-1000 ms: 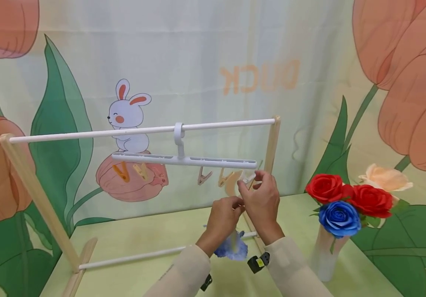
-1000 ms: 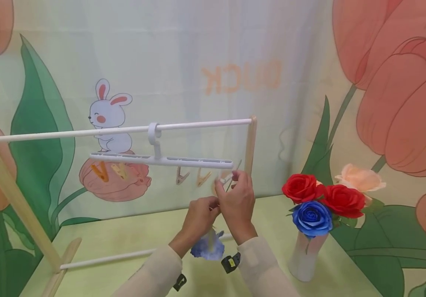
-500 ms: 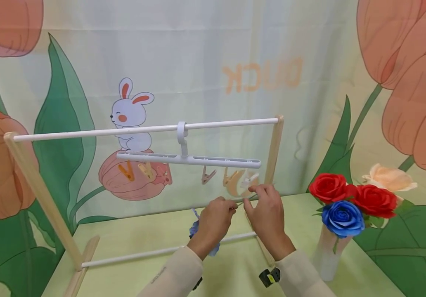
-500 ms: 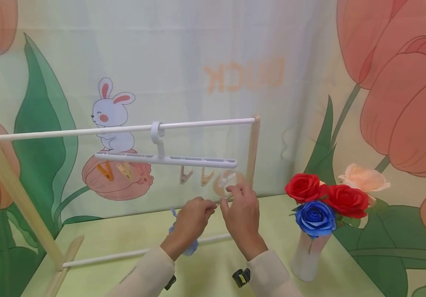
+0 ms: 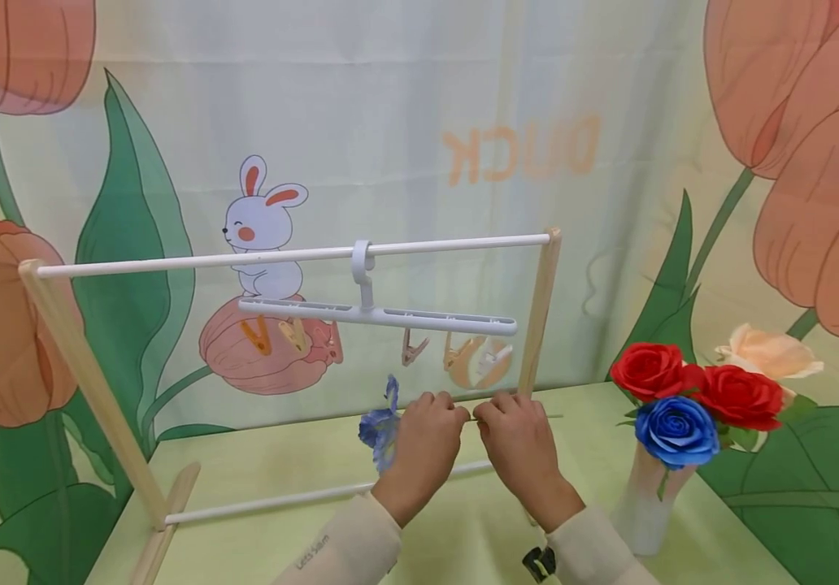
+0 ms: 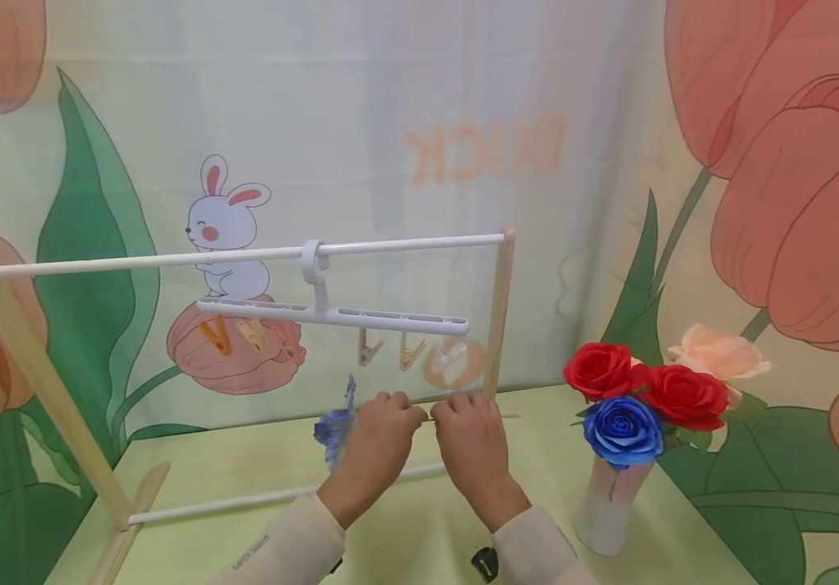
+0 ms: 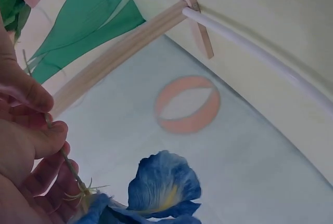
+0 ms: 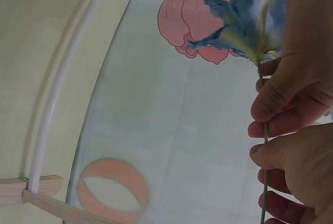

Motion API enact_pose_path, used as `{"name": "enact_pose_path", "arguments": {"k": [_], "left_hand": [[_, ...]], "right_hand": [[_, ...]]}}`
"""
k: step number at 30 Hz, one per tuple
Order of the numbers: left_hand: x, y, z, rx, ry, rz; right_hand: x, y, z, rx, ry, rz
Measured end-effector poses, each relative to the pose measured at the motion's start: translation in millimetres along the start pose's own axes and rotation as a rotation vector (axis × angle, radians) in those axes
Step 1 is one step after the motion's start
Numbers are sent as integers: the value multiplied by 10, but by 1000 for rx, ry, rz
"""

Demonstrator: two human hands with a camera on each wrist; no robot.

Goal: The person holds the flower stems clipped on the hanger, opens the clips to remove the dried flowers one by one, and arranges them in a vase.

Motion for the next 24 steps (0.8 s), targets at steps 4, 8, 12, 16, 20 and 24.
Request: {"name": "enact_pose_path", "arguments": {"k": [4,8,12,16,20,24], "left_hand": [[-47,26,-33,34,-32,-2],[-79,44,-62,55,-43,9],[-122,87,-59,54,1,15],[-192,126,-3,-3,99,-8],[-289,130,92,-90,211,-70],[-392,135,175,-147,310,-149]], "right_hand": [[22,67,-29,13,17,26],[23,130,-35,-2,9,39],[-14,199,-41,-18,-11,22],[-103,271,-22,-36,-28,-30],[-239,331,32,-56,-44,-108],[-378,364,109,-41,-63,-189]]}}
Point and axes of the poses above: each hand's wrist, its own y-axis away from the middle knuckle, its own z-axis out of the back of the hand, x = y × z, the point moved 9 cm from there along -y, towards the middle knuckle, and after that the axes turned 5 degrees about x, right-handed, at the moved point
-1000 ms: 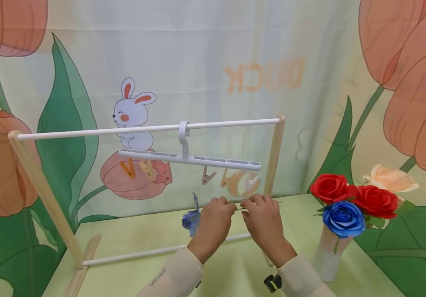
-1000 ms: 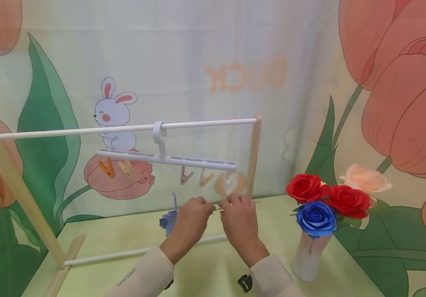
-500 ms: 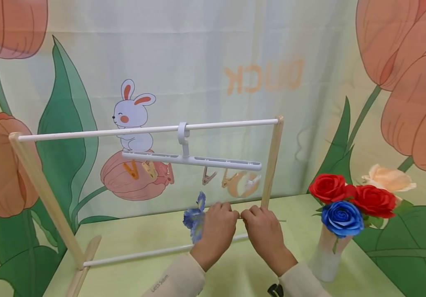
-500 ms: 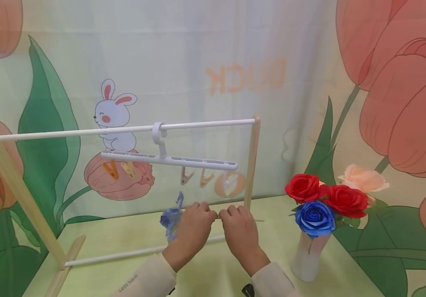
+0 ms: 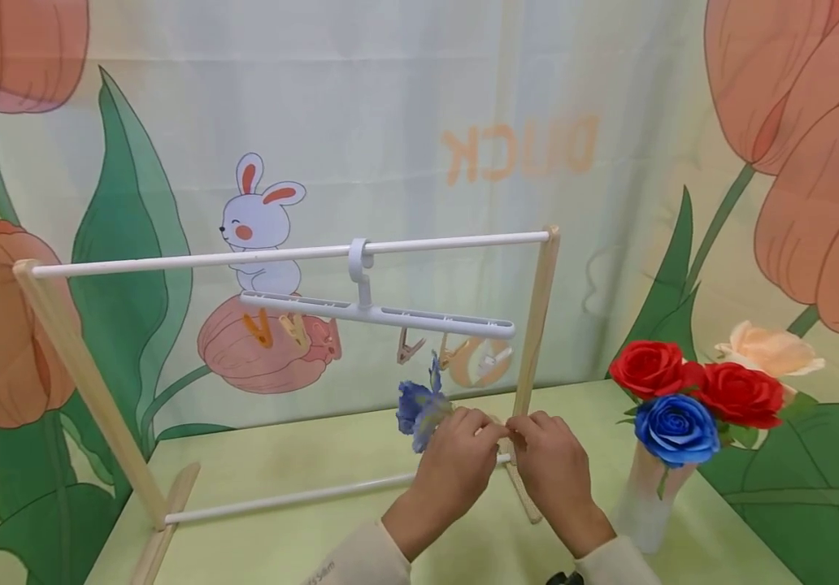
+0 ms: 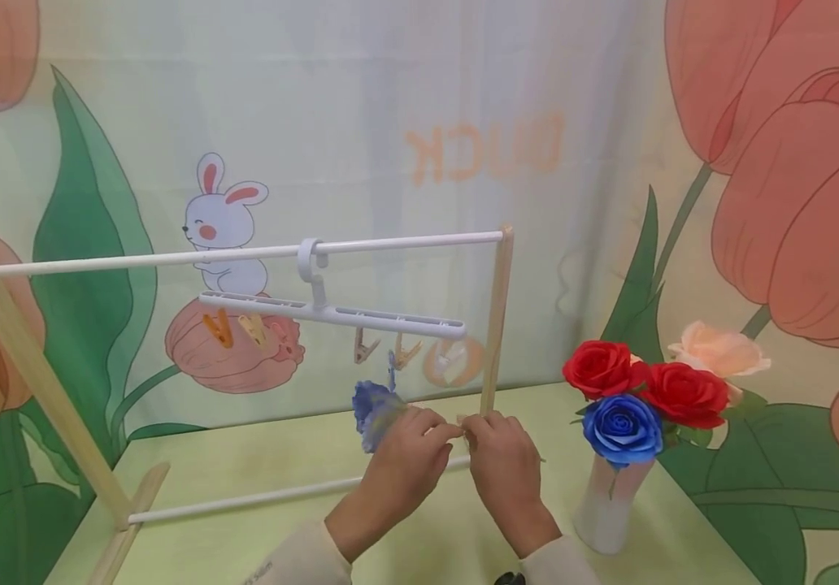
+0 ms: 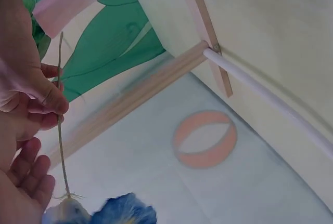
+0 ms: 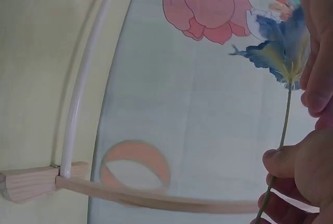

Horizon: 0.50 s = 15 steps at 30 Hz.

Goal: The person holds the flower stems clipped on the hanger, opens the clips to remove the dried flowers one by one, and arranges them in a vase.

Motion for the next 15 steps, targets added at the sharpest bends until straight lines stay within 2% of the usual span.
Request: {"name": "enact_pose_path", "arguments": {"k": [4,8,12,15], "left_hand": [[-93,8,-9,-10,23,-34],[-105,33,-91,30,19,2],[-72,61,-282,144,64,85],[-43,84,-468,247,148,174]], "right_hand": [[-137,8,128,5,6,-69],[-265,38,281,-28,-18,-117],[-381,86,412,-49,-42,-158],[-463,124,489,-51,-51,-187]]}}
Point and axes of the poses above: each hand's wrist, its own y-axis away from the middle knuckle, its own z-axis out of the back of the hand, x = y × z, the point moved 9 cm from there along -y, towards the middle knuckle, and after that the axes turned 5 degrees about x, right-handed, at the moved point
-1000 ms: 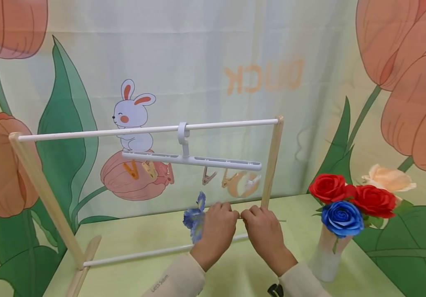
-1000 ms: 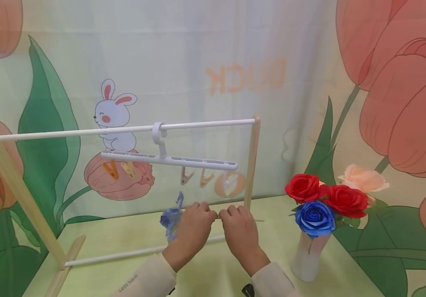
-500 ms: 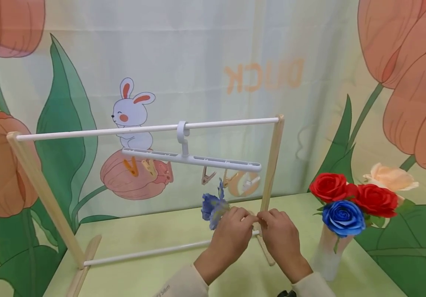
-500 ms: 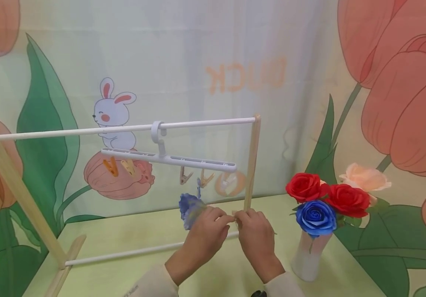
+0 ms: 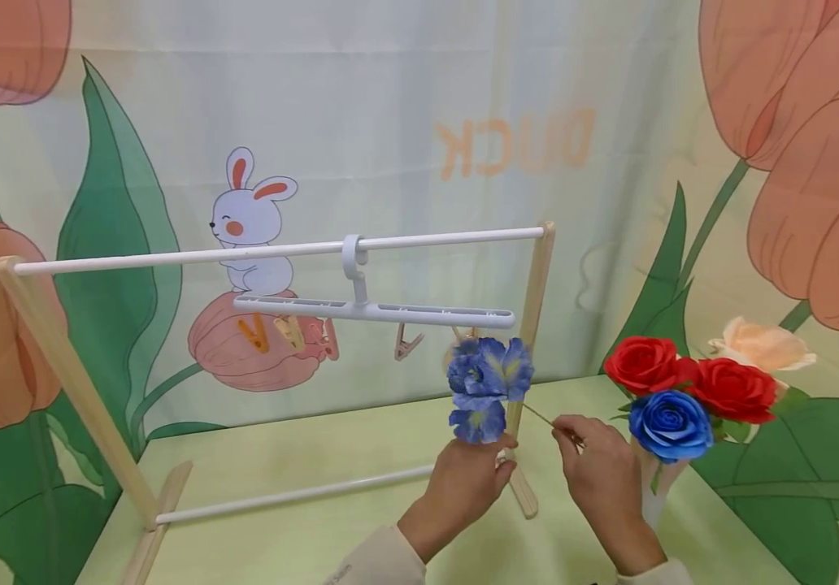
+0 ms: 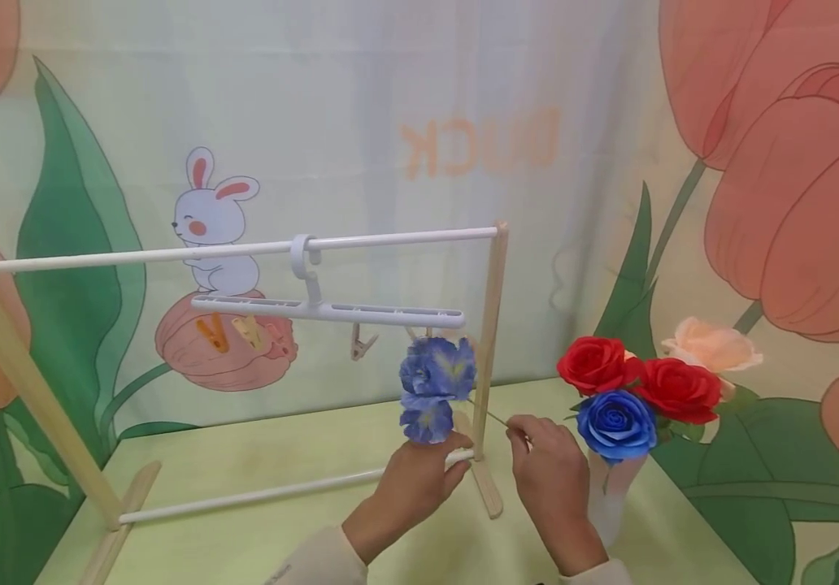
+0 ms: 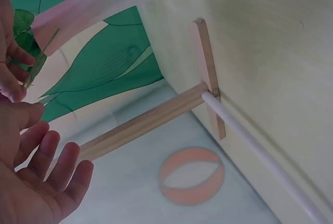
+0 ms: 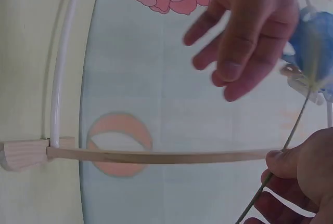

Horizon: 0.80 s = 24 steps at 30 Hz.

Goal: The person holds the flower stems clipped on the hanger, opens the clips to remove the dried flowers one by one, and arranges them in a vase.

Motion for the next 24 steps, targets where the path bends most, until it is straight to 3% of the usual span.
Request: {"name": "enact_pose_path", "arguments": {"k": [4,9,18,24], "left_hand": [[47,-56,-227,140,179,103],[-29,-155,-479,286,396,186],[-424,-342,-850,297,589,200],[-637,-420,-1058,355,674,254]], "right_hand": [[-129,-18,97,-6,-28,-59],[-310,-62,299,-67,-61,-144],[-668,-130,615,-234,-186,-285],[-827,-165,729,-319,-246,-373]]}}
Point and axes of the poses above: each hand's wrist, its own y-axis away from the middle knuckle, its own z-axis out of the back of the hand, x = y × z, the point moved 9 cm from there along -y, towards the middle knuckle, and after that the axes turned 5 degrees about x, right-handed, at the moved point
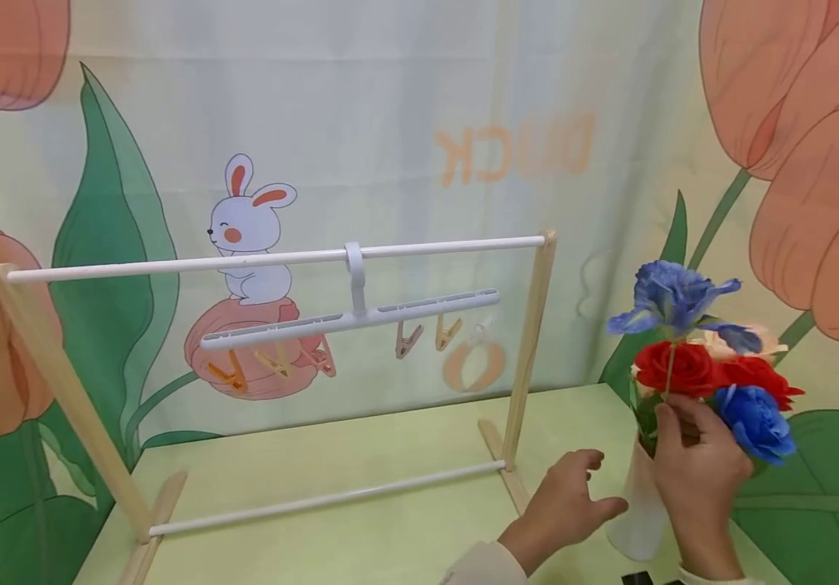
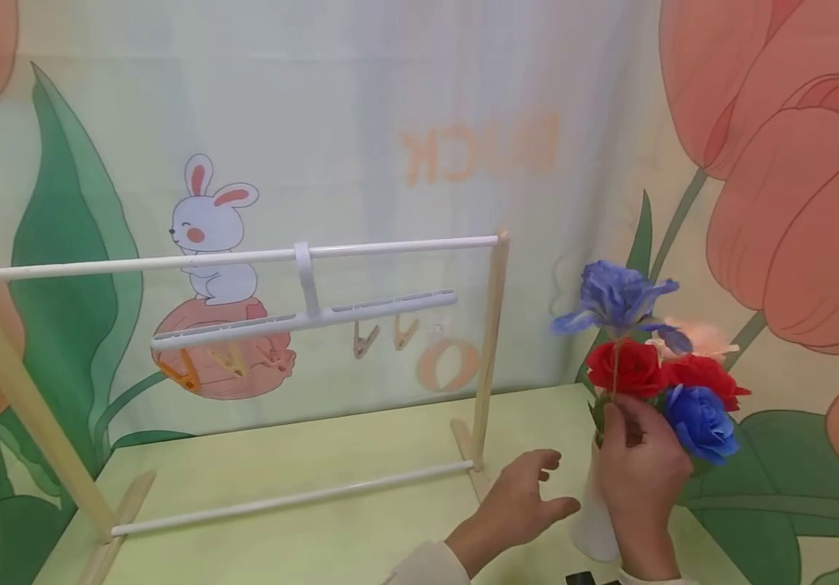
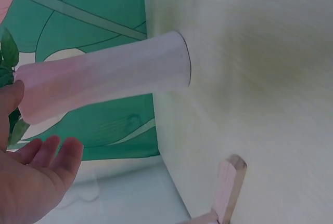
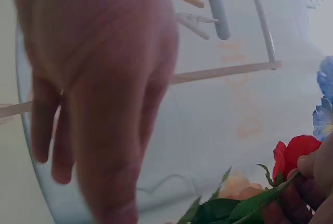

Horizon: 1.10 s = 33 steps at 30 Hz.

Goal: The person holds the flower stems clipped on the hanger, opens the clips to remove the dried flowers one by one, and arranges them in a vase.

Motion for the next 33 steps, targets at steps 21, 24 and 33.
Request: {"name": "enact_pose_path", "arguments": {"k": [21,24,33], "left_hand": [[-192,-288,-261,-14,74,159],[-211,-303,-278,-29,102,165],[-316,-300,-259,-118,66,57]], "right_hand": [[-171,-144,-4,-40,25,-56],[-196,-124,-14,-18,55,-51],[-371,-5,-36,63,150,-82]]}}
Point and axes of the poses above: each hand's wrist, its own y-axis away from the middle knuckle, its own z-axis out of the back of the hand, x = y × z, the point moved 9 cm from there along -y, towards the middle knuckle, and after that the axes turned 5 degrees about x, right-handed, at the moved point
